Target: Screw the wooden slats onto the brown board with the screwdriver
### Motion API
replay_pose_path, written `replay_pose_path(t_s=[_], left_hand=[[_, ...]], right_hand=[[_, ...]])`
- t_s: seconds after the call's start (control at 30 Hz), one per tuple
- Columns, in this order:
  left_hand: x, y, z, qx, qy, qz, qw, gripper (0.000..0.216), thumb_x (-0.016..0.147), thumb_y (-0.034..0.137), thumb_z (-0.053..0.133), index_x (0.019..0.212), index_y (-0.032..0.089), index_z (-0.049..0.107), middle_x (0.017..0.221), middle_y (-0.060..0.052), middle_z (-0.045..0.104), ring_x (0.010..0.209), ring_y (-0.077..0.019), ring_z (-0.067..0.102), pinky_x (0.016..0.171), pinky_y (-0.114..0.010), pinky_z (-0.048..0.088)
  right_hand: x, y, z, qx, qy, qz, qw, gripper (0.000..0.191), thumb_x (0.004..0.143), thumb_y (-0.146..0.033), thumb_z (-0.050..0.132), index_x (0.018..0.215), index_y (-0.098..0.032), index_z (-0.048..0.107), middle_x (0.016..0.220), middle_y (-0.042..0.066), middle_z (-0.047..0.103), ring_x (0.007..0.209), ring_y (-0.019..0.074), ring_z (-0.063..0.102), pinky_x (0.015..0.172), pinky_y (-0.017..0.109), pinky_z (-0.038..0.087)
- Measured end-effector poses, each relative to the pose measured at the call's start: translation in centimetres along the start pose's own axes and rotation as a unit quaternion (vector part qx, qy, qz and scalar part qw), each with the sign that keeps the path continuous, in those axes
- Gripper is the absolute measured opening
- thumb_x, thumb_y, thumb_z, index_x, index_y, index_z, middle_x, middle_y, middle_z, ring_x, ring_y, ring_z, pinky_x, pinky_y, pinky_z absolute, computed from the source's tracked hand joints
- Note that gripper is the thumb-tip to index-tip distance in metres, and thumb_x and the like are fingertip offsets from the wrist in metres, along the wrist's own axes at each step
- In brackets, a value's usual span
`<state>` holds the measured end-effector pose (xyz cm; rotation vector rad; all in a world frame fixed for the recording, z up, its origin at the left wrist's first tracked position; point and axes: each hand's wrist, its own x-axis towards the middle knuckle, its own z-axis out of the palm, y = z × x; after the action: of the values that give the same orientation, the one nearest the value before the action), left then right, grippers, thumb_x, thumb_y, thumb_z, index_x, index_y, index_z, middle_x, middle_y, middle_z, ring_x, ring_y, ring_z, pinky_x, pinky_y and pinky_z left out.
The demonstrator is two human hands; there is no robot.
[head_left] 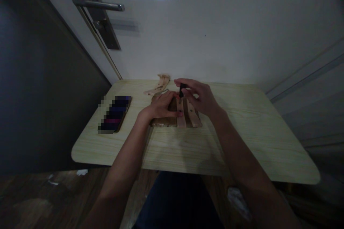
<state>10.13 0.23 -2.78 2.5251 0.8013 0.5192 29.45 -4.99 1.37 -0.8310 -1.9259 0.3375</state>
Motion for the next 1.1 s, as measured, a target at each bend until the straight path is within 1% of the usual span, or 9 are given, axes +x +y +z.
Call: replay_pose_path(t_s=[0.2, 0.3, 0.37, 0.53, 0.7, 0.8, 0.93, 1.03, 1.1], left_hand=[[0.0, 0.3, -0.1, -0.013, -0.005, -0.002, 1.000, 0.064, 0.072, 0.059, 0.069, 0.120, 0.022, 0.048, 0.123, -0.011, 0.055, 0.116, -0.0317, 0.052, 0.100, -0.050, 0.040], [0.1, 0.4, -0.2, -0.010, -0.004, -0.009, 1.000, 0.063, 0.071, 0.058, 0.068, 0.118, 0.021, 0.049, 0.119, -0.011, 0.056, 0.113, -0.0321, 0.052, 0.098, -0.049, 0.040], [0.1, 0.4, -0.1, -0.002, -0.002, -0.010, 1.000, 0.065, 0.071, 0.059, 0.068, 0.119, 0.020, 0.047, 0.120, -0.012, 0.056, 0.114, -0.0326, 0.052, 0.098, -0.049, 0.040], [0.1, 0.3, -0.1, 0.006, 0.000, -0.003, 1.000, 0.070, 0.070, 0.062, 0.068, 0.122, 0.021, 0.045, 0.122, -0.013, 0.055, 0.116, -0.0332, 0.051, 0.099, -0.049, 0.040], [0.0, 0.2, 0.0, 0.002, -0.001, -0.001, 1.000, 0.066, 0.071, 0.061, 0.068, 0.121, 0.022, 0.047, 0.124, -0.011, 0.055, 0.116, -0.0316, 0.051, 0.101, -0.050, 0.039], [0.0, 0.0, 0.0, -0.006, 0.000, 0.007, 1.000, 0.068, 0.072, 0.061, 0.067, 0.123, 0.021, 0.046, 0.127, -0.012, 0.054, 0.118, -0.0314, 0.050, 0.102, -0.050, 0.039], [0.1, -0.3, 0.2, 0.003, -0.002, 0.010, 1.000, 0.067, 0.072, 0.063, 0.067, 0.120, 0.020, 0.049, 0.125, -0.013, 0.055, 0.118, -0.0328, 0.050, 0.103, -0.051, 0.038], [0.1, -0.5, 0.3, 0.002, 0.000, 0.008, 1.000, 0.068, 0.071, 0.065, 0.067, 0.120, 0.021, 0.049, 0.127, -0.012, 0.054, 0.120, -0.0333, 0.049, 0.103, -0.051, 0.038], [0.1, -0.4, 0.2, -0.002, -0.003, 0.007, 1.000, 0.069, 0.071, 0.066, 0.067, 0.121, 0.021, 0.048, 0.128, -0.012, 0.054, 0.120, -0.0331, 0.049, 0.103, -0.050, 0.038]], right_hand=[[0.2, 0.1, 0.5, 0.013, 0.034, 0.053, 0.998, 0.029, 0.087, -0.046, 0.060, 0.104, -0.024, 0.068, 0.092, 0.003, 0.074, 0.080, 0.0151, 0.071, 0.068, 0.027, 0.060], [0.2, 0.1, 0.9, -0.011, 0.076, 0.068, 0.995, 0.032, 0.078, -0.052, 0.069, 0.090, -0.023, 0.065, 0.074, -0.002, 0.068, 0.065, 0.0124, 0.066, 0.057, 0.024, 0.057], [0.2, 0.0, 1.1, -0.040, 0.093, 0.063, 0.993, 0.034, 0.075, -0.054, 0.071, 0.084, -0.022, 0.061, 0.069, -0.003, 0.063, 0.061, 0.0111, 0.062, 0.053, 0.022, 0.054], [0.1, 0.2, 1.0, -0.091, 0.086, 0.032, 0.992, 0.033, 0.082, -0.054, 0.064, 0.090, -0.023, 0.060, 0.079, 0.000, 0.065, 0.066, 0.0123, 0.061, 0.055, 0.023, 0.053], [-0.1, 0.1, 1.1, -0.121, 0.042, 0.001, 0.992, 0.023, 0.092, -0.035, 0.056, 0.112, -0.026, 0.063, 0.096, 0.002, 0.070, 0.074, 0.0132, 0.064, 0.069, 0.027, 0.054], [0.0, -0.4, 1.0, -0.099, 0.017, -0.022, 0.995, 0.023, 0.094, -0.029, 0.050, 0.113, -0.026, 0.064, 0.098, 0.003, 0.071, 0.084, 0.0154, 0.066, 0.076, 0.030, 0.054], [0.2, -0.6, 0.3, -0.058, -0.021, -0.040, 0.997, 0.033, 0.098, -0.029, 0.040, 0.125, -0.024, 0.058, 0.111, 0.006, 0.070, 0.096, 0.0167, 0.066, 0.082, 0.033, 0.053], [0.2, -0.3, 0.1, -0.056, -0.018, -0.022, 0.998, 0.033, 0.098, -0.033, 0.042, 0.123, -0.024, 0.060, 0.106, 0.005, 0.073, 0.080, 0.0145, 0.066, 0.073, 0.029, 0.053], [0.2, 0.0, 0.3, -0.075, 0.016, -0.002, 0.997, 0.029, 0.094, -0.039, 0.050, 0.114, -0.025, 0.065, 0.096, 0.002, 0.074, 0.065, 0.0125, 0.062, 0.063, 0.027, 0.051]])
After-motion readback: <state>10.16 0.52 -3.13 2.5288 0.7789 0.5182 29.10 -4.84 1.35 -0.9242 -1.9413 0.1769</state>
